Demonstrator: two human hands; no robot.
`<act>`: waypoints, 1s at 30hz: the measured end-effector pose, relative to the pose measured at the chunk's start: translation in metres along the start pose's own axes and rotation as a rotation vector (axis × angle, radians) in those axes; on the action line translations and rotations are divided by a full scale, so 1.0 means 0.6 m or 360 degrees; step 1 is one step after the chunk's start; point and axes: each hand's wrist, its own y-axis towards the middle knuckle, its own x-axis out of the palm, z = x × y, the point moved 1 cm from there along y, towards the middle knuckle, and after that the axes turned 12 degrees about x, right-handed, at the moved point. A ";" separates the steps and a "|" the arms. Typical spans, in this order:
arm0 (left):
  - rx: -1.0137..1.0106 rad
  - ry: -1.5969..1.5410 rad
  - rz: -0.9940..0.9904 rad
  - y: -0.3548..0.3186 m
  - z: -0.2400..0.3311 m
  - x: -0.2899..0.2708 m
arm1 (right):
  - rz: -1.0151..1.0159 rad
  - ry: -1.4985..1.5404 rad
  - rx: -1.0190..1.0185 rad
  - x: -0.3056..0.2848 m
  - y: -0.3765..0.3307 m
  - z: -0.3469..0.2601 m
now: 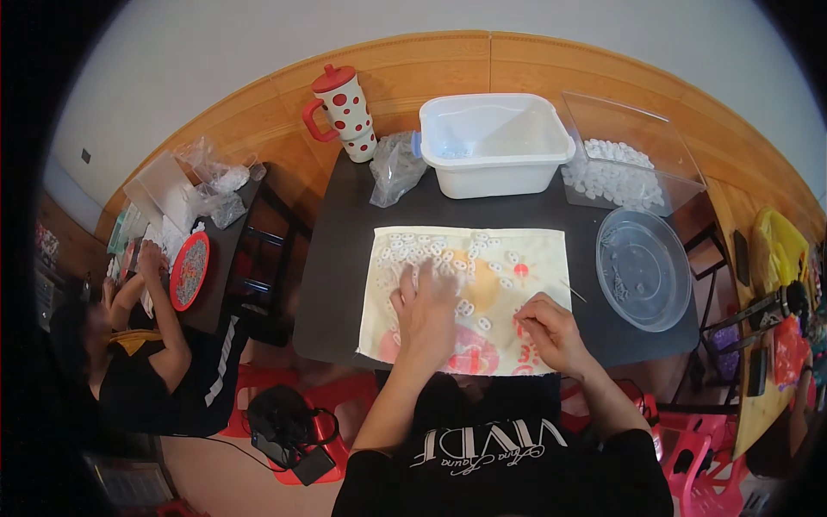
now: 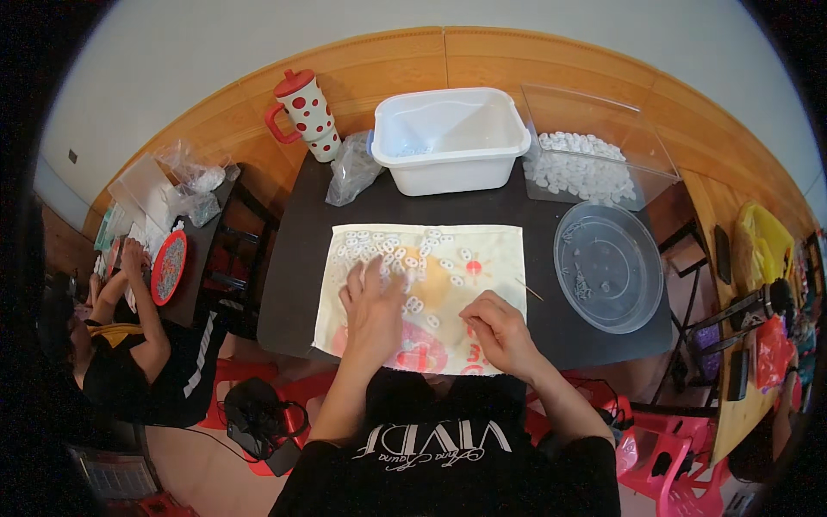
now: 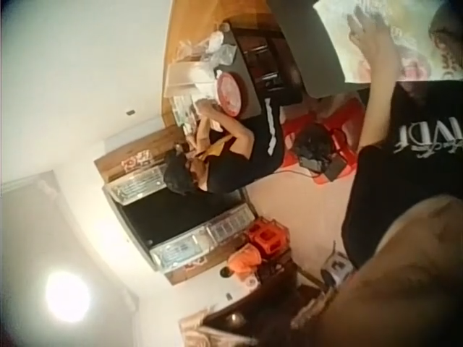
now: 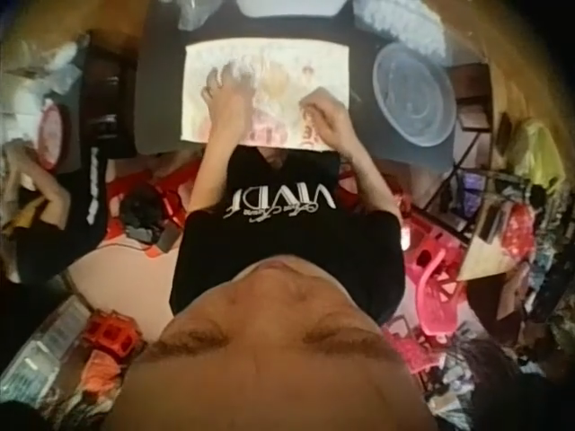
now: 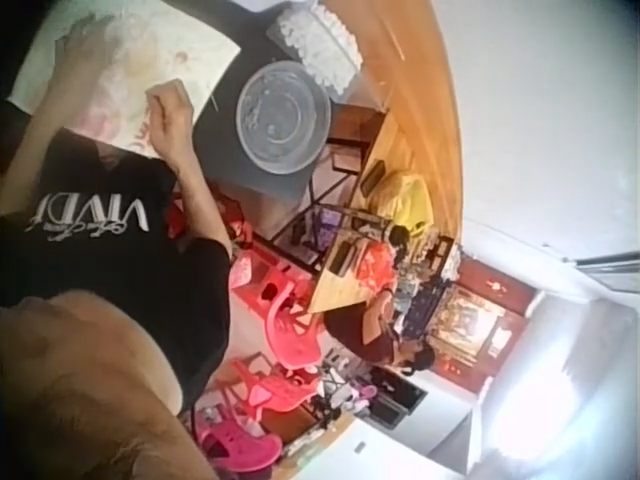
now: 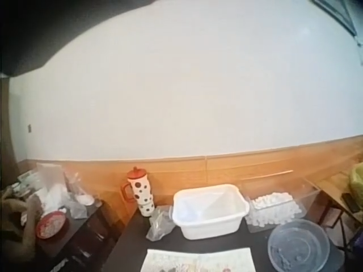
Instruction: Sorting and arranging small white plastic rings on a patterned mat.
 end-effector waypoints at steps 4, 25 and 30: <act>0.0101 -0.0260 -0.0091 -0.014 0.018 -0.004 | 0.0057 -0.0003 -0.0009 0.000 -0.003 0.002; 0.0136 -0.0066 -0.0310 0.083 -0.003 0.009 | 0.0085 -0.0052 -0.0050 -0.003 -0.015 0.009; 0.0173 -0.0095 -0.0347 0.092 -0.016 0.019 | 0.0085 -0.0071 -0.0073 -0.001 -0.015 0.013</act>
